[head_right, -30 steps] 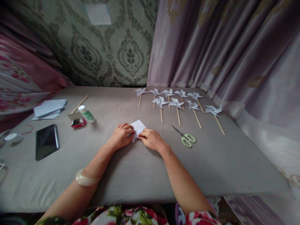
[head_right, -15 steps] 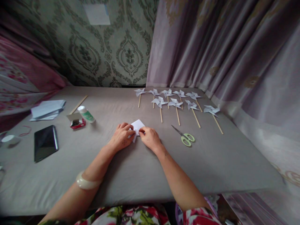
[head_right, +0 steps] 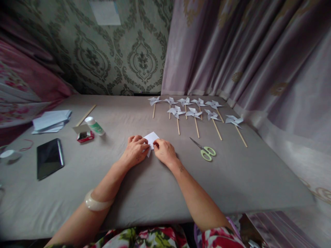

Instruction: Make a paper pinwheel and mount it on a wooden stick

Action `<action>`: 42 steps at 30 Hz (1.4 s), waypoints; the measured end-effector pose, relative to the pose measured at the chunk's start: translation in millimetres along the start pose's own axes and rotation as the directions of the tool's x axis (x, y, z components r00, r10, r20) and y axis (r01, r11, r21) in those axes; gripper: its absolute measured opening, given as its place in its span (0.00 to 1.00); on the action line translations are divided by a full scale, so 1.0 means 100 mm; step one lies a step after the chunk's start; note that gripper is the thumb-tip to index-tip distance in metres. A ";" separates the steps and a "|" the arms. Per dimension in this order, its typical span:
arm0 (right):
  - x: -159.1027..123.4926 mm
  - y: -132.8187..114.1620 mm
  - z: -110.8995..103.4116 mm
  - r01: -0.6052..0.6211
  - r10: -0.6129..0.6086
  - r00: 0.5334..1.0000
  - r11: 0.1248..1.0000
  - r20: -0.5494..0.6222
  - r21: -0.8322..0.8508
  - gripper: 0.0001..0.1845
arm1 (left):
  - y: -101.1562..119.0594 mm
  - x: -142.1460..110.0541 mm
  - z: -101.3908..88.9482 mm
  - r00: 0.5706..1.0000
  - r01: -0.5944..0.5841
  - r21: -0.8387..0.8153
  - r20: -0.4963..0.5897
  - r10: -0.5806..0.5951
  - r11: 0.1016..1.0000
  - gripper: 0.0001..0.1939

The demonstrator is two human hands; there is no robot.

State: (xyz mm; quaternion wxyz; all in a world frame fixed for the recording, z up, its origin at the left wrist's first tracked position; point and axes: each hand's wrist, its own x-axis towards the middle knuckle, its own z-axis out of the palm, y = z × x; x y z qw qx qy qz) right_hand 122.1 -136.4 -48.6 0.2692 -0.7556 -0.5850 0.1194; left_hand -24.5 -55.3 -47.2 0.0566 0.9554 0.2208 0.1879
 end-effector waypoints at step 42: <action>-0.01 -0.14 -0.07 0.006 0.027 0.988 0.976 0.150 -0.218 0.17 | 0.03 0.00 -0.06 0.998 0.013 0.064 0.065 -0.018 0.998 0.12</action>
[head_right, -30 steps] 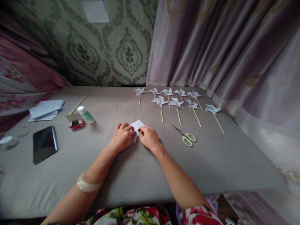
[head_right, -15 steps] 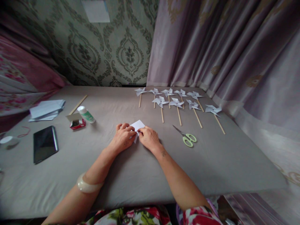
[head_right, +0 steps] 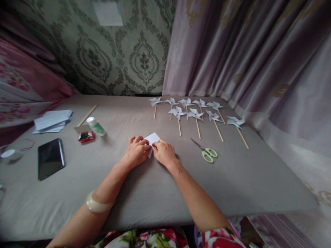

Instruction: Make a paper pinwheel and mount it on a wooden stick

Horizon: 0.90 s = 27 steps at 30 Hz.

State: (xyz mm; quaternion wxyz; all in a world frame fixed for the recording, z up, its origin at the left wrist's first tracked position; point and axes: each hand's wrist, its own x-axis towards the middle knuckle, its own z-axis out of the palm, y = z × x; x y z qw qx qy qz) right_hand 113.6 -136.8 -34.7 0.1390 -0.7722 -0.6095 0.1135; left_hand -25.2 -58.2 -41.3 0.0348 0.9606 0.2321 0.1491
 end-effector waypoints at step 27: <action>0.18 -0.17 -0.32 0.154 -0.105 0.966 0.967 0.237 -0.201 0.15 | -0.12 0.01 -0.12 0.955 0.279 -0.160 -0.060 -0.292 0.947 0.11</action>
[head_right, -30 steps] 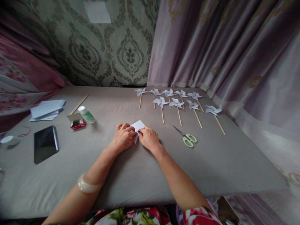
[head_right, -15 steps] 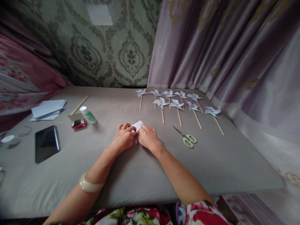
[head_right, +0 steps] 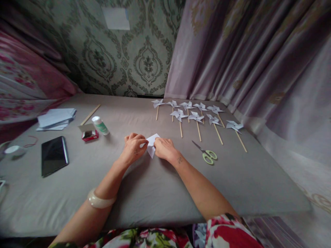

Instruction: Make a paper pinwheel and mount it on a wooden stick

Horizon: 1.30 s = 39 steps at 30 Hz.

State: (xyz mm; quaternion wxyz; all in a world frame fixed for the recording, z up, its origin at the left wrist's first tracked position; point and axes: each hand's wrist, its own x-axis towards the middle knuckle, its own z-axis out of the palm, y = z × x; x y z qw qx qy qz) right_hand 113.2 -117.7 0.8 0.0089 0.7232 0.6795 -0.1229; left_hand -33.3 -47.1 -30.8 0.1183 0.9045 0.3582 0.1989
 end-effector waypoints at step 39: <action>-0.27 0.50 0.40 0.182 -0.024 0.928 0.899 -0.371 0.397 0.22 | -0.14 0.13 0.13 0.903 0.428 -0.271 0.160 -0.398 0.862 0.16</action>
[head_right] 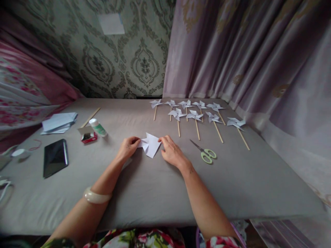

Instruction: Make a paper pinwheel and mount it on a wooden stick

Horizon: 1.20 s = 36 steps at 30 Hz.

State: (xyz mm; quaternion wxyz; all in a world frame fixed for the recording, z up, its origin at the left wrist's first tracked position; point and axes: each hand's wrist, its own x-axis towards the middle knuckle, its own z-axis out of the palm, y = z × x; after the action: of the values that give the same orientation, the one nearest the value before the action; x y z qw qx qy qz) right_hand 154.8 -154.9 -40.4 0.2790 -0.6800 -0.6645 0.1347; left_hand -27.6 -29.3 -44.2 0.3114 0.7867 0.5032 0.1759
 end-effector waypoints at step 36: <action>-0.03 -0.25 0.09 0.232 -0.182 0.960 0.942 0.212 -0.244 0.11 | 0.07 -0.31 0.06 0.861 -0.503 0.350 0.130 0.491 0.790 0.11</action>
State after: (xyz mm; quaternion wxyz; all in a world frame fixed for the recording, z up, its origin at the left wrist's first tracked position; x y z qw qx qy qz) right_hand 128.9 -157.2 -34.5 0.1340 -0.6218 -0.7678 0.0772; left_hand -32.6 -61.5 -43.4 0.1073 0.9382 0.2975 0.1405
